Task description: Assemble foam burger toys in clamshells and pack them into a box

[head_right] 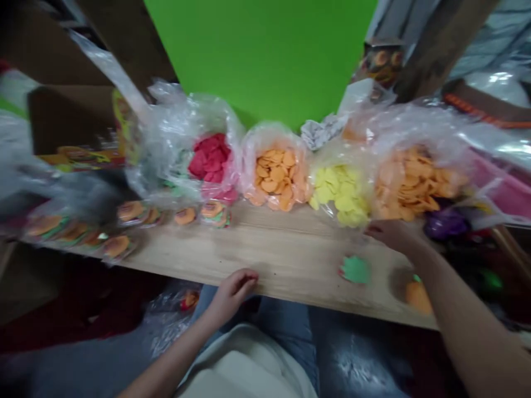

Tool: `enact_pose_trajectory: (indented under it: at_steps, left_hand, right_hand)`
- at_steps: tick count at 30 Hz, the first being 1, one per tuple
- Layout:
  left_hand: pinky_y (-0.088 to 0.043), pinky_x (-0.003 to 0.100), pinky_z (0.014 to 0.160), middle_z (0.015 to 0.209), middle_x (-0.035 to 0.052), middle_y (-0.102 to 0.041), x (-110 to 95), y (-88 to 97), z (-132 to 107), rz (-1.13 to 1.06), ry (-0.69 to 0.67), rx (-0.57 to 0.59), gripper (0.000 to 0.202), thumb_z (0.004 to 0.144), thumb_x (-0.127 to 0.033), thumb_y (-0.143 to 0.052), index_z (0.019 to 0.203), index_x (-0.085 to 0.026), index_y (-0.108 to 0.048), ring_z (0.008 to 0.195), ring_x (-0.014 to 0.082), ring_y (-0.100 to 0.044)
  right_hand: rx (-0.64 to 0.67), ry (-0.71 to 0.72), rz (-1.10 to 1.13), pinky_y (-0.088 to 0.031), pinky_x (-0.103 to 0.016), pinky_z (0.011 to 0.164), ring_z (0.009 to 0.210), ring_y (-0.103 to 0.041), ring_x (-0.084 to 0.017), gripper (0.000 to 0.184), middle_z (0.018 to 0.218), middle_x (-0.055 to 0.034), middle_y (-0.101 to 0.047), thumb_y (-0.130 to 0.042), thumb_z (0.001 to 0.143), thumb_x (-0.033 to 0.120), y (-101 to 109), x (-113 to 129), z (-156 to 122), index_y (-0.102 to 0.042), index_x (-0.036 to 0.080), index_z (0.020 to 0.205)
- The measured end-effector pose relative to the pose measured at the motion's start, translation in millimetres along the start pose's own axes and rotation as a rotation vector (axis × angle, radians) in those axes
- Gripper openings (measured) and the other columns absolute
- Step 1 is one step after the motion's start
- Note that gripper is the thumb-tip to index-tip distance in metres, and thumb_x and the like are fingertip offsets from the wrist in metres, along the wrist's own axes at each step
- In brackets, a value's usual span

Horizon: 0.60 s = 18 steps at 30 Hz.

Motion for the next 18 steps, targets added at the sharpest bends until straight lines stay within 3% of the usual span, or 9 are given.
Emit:
enact_pose_trajectory:
  at_steps: [2,5,7,9,11,15,18]
  left_hand:
    - [-0.045,0.032,0.073,0.09,0.007,-0.062,-1.6,-8.4,7.1,-0.009,0.002,0.077,0.023,0.079,-0.033,-0.052,0.096,-0.021,-0.061,0.078,0.019,-0.057]
    - [-0.047,0.033,0.07,0.119,0.0114,-0.051,-7.0,-24.6,29.3,-0.004,-0.016,0.213,0.056,0.073,-0.032,-0.058,0.125,-0.021,-0.04,0.073,0.0157,-0.057]
    - [-0.049,0.035,0.071,0.128,0.0142,-0.041,-11.9,-34.2,44.8,0.065,-0.038,0.239,0.079,0.067,-0.031,-0.063,0.135,-0.022,-0.023,0.072,0.0153,-0.058]
    - [-0.049,0.036,0.076,0.126,0.0138,-0.04,-16.2,-39.7,55.7,0.17,-0.065,0.207,0.088,0.063,-0.031,-0.066,0.137,-0.021,-0.02,0.079,0.0182,-0.059]
    - [-0.047,0.038,0.081,0.119,0.0118,-0.044,-17.7,-42.3,60.5,0.262,-0.085,0.186,0.085,0.061,-0.033,-0.067,0.134,-0.021,-0.028,0.09,0.0227,-0.059]
    - [-0.041,0.041,0.092,0.116,0.0107,-0.047,-10.9,-41.7,60.4,0.31,-0.136,0.202,0.083,0.056,-0.031,-0.071,0.13,-0.022,-0.037,0.105,0.0273,-0.053]
    - [-0.045,0.04,0.086,0.116,0.0108,-0.05,-0.7,-37.5,60.8,0.24,-0.152,0.194,0.081,0.057,-0.029,-0.071,0.13,-0.023,-0.038,0.099,0.0255,-0.055]
  right_hand:
    - [0.032,0.023,0.022,-0.025,-0.024,0.053,0.043,-0.04,-0.004,0.024,0.043,0.0037,-0.048,-0.058,0.073,0.024,-18.4,22.0,-14.1,-0.061,0.013,0.052]
    - [-0.026,0.027,0.069,-0.028,-0.021,0.053,0.052,-0.047,-0.009,0.018,0.052,0.0022,-0.056,-0.065,0.068,0.024,-53.0,53.9,-23.6,-0.059,0.017,0.053]
    - [-0.043,0.039,0.091,-0.031,-0.02,0.054,0.056,-0.051,-0.011,0.015,0.055,0.0016,-0.06,-0.067,0.066,0.026,-71.4,67.9,-21.8,-0.06,0.018,0.055]
    - [-0.032,0.053,0.1,-0.036,-0.02,0.055,0.057,-0.054,-0.011,0.014,0.057,0.0033,-0.062,-0.073,0.058,0.029,-75.3,70.4,-20.5,-0.063,0.019,0.058]
    - [-0.042,0.031,0.085,-0.038,-0.02,0.056,0.056,-0.055,-0.011,0.018,0.059,0.0038,-0.063,-0.072,0.057,0.035,-58.7,58.3,-22.3,-0.066,0.02,0.065]
    - [-0.234,-0.163,-0.029,-0.04,-0.023,0.057,0.061,-0.058,-0.013,0.031,0.069,-0.0057,-0.066,-0.044,0.082,0.036,13.8,3.5,-17.6,-0.066,0.014,0.084]
    - [-0.372,-0.349,-0.143,-0.042,-0.03,0.064,0.073,-0.061,-0.02,0.039,0.078,-0.0155,-0.065,-0.036,0.087,0.033,43.7,-32.6,0.9,-0.064,0.006,0.088]
Point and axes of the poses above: each hand's wrist, its own z-axis towards the middle knuckle, its own y-axis out of the back of the hand, x = y × z, the point moved 3 cm from there along z, towards the middle knuckle
